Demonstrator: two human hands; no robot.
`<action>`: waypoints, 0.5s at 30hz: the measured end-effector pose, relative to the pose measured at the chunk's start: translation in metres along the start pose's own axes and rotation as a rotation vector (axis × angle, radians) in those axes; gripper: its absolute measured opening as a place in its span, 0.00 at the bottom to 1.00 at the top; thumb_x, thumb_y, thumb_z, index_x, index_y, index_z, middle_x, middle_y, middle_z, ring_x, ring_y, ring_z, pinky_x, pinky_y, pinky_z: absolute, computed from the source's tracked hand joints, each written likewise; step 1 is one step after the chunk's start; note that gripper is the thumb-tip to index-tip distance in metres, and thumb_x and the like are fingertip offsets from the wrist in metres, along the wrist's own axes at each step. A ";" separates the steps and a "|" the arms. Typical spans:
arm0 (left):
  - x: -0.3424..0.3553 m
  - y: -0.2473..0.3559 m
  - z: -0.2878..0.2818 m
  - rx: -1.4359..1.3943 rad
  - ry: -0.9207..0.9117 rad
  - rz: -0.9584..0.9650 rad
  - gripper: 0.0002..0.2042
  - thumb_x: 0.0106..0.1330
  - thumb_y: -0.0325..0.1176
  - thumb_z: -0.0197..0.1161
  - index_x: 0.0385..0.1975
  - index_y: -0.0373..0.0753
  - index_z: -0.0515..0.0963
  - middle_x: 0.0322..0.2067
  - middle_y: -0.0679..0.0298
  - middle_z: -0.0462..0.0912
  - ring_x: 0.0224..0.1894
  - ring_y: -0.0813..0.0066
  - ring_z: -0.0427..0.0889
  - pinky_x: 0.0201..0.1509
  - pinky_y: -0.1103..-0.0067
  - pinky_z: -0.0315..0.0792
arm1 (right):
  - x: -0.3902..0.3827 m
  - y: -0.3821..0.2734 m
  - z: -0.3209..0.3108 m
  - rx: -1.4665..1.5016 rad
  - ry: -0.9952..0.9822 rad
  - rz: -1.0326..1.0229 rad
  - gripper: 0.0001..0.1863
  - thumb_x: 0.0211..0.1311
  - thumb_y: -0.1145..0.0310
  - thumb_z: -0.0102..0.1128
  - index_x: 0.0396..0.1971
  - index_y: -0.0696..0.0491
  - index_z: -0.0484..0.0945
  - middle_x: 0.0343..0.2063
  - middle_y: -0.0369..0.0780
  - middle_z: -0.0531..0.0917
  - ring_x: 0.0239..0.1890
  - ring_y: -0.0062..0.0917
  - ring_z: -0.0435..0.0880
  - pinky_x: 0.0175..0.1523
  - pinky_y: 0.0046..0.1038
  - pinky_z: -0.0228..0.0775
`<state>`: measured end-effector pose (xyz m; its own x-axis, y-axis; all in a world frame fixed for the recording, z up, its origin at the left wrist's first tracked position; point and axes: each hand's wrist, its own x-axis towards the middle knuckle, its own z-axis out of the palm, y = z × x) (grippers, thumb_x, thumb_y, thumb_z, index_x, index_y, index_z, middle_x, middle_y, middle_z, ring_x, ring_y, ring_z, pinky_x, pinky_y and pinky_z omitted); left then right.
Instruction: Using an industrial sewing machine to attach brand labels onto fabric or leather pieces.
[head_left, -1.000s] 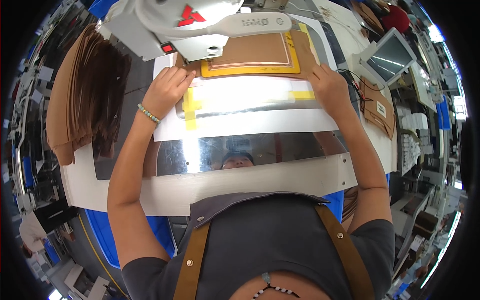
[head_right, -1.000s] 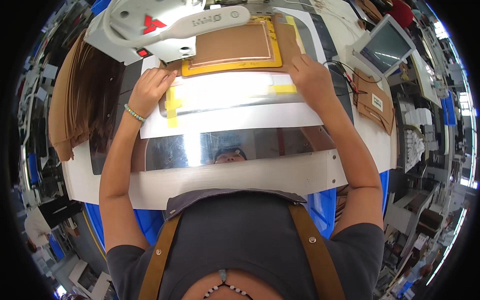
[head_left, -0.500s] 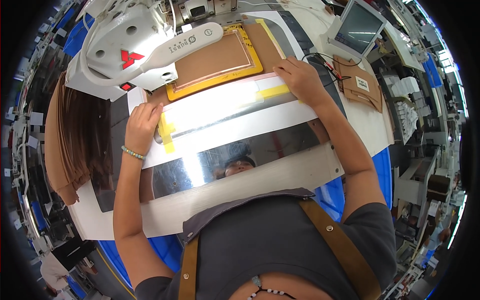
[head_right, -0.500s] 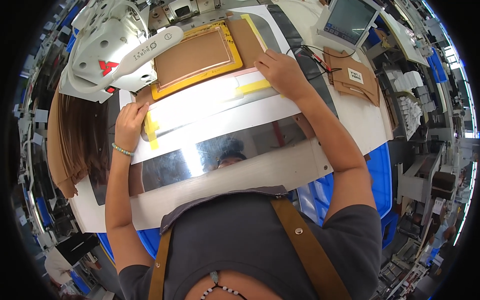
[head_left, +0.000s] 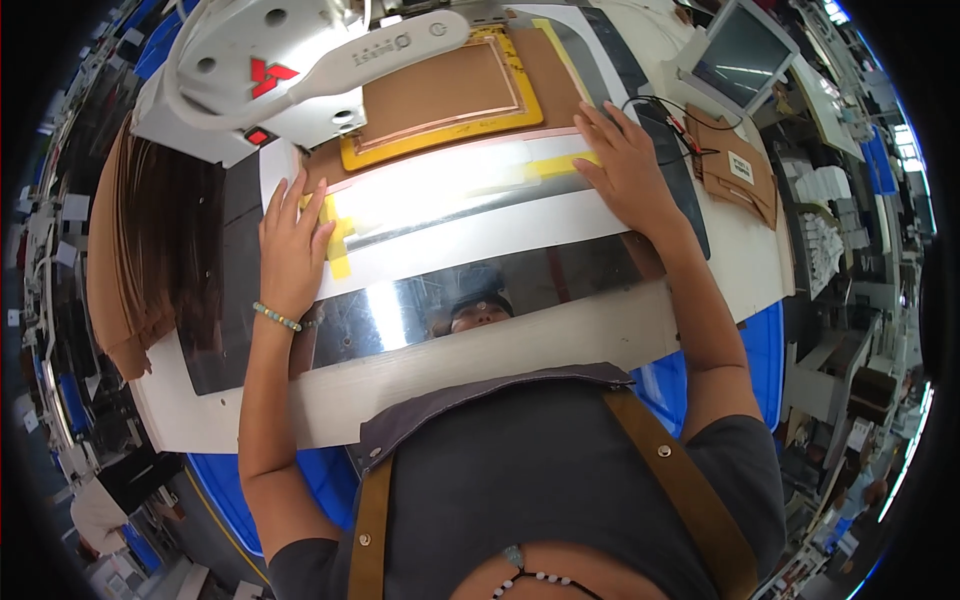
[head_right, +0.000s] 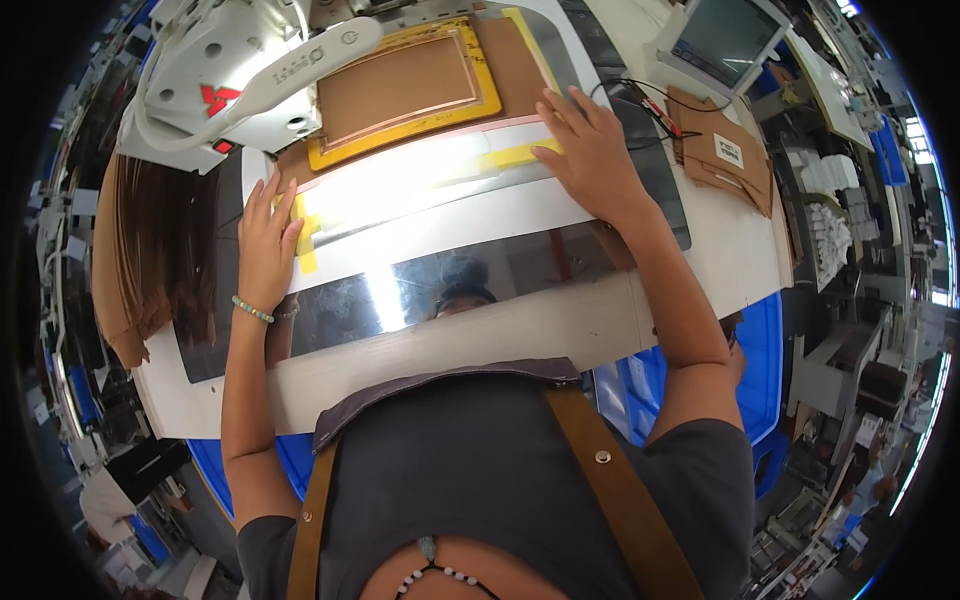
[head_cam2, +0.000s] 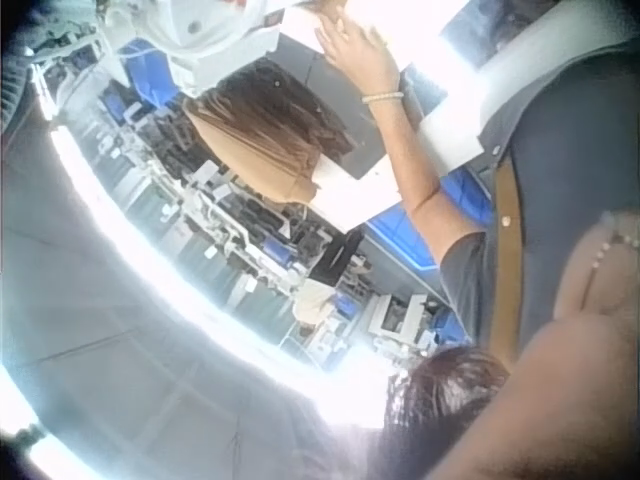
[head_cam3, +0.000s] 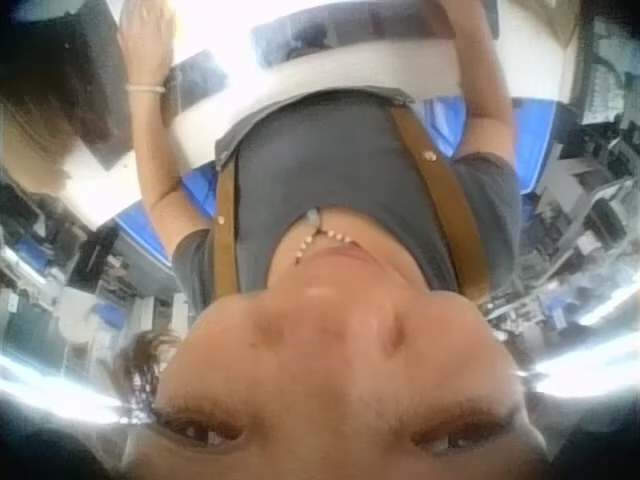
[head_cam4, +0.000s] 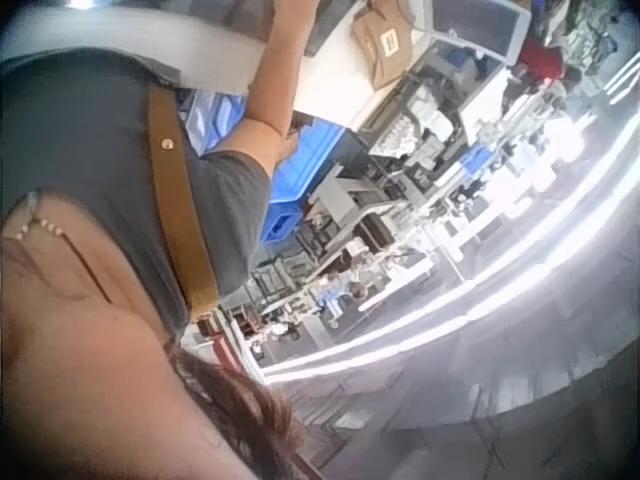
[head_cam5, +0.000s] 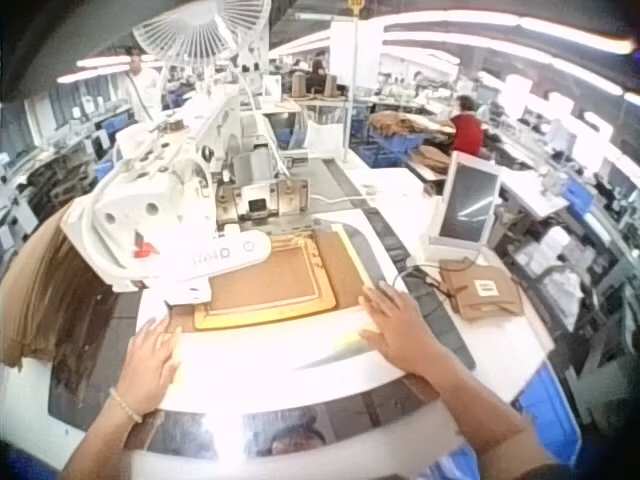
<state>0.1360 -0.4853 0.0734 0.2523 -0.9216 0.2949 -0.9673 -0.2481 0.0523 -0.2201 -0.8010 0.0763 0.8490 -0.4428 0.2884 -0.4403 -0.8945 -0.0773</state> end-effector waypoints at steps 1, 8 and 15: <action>-0.001 -0.001 0.001 0.004 -0.016 -0.055 0.25 0.75 0.38 0.64 0.71 0.45 0.77 0.77 0.56 0.66 0.80 0.49 0.59 0.78 0.56 0.60 | -0.002 0.005 0.000 0.020 0.001 -0.028 0.30 0.80 0.52 0.53 0.72 0.56 0.73 0.76 0.44 0.69 0.81 0.43 0.58 0.81 0.47 0.48; -0.004 -0.001 0.004 0.002 -0.003 -0.072 0.25 0.78 0.49 0.59 0.73 0.54 0.76 0.79 0.51 0.62 0.82 0.44 0.55 0.80 0.54 0.55 | -0.005 0.007 0.007 -0.022 -0.035 0.000 0.31 0.85 0.48 0.43 0.75 0.53 0.71 0.78 0.43 0.66 0.82 0.43 0.55 0.83 0.45 0.42; -0.003 0.001 0.003 0.007 0.013 -0.131 0.26 0.78 0.53 0.59 0.72 0.53 0.77 0.79 0.51 0.62 0.81 0.44 0.55 0.80 0.53 0.55 | -0.004 0.008 0.008 -0.097 -0.011 -0.030 0.32 0.85 0.47 0.42 0.76 0.52 0.70 0.80 0.44 0.62 0.82 0.46 0.55 0.83 0.48 0.44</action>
<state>0.1346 -0.4841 0.0698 0.3760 -0.8773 0.2983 -0.9259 -0.3682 0.0841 -0.2244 -0.8064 0.0666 0.8652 -0.4171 0.2782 -0.4403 -0.8975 0.0239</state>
